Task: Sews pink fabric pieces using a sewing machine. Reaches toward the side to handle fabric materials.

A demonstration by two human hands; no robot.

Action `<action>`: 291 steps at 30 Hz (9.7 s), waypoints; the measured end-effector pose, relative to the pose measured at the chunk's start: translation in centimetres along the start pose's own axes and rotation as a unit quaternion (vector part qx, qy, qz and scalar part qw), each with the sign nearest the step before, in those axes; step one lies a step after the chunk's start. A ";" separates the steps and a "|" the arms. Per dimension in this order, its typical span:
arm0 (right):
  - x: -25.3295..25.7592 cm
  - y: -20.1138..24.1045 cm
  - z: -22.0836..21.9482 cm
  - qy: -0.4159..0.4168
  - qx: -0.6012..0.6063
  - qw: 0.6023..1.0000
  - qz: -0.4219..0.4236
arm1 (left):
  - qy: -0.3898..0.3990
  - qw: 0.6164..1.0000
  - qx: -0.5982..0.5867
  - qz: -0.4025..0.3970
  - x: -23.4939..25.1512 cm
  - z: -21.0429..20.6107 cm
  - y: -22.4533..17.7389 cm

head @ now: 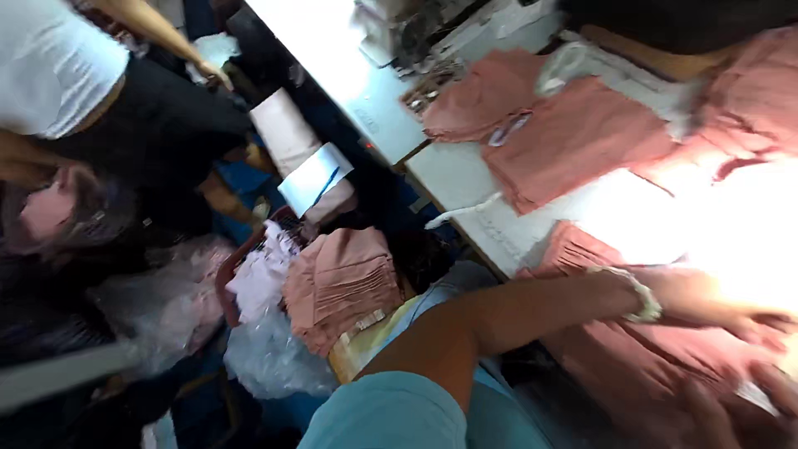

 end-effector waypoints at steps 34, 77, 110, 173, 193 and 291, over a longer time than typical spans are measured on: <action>0.2 -2.7 -0.2 -0.025 0.037 0.995 -0.089 | 0.038 0.977 0.110 -0.176 10.6 -3.1 1.2; 0.6 -3.3 0.1 0.003 0.082 0.989 -0.119 | -0.100 0.980 0.156 -0.076 11.3 -5.4 1.2; 5.2 -4.8 1.8 -0.112 -0.157 0.978 0.074 | -0.128 0.838 0.380 -0.371 8.3 -6.7 3.7; -4.0 -11.6 16.5 -0.434 -0.259 0.861 -0.064 | -0.105 0.875 0.341 -0.327 4.6 -7.6 2.3; 0.1 -4.8 0.7 -0.122 -0.242 0.947 0.173 | -0.107 0.830 0.366 -0.407 3.0 -7.6 3.6; -3.6 -4.0 0.2 -0.118 -0.200 0.952 0.200 | -0.189 0.789 0.407 -0.420 4.6 -9.4 3.7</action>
Point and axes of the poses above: each hand's wrist, its own x-axis towards the middle knuckle, its own z-axis out of the back of the hand, y = z × x, the point moved 4 cm from there along x, towards the middle knuckle, and after that the axes turned 5 degrees about -z, right-handed, at the moved point
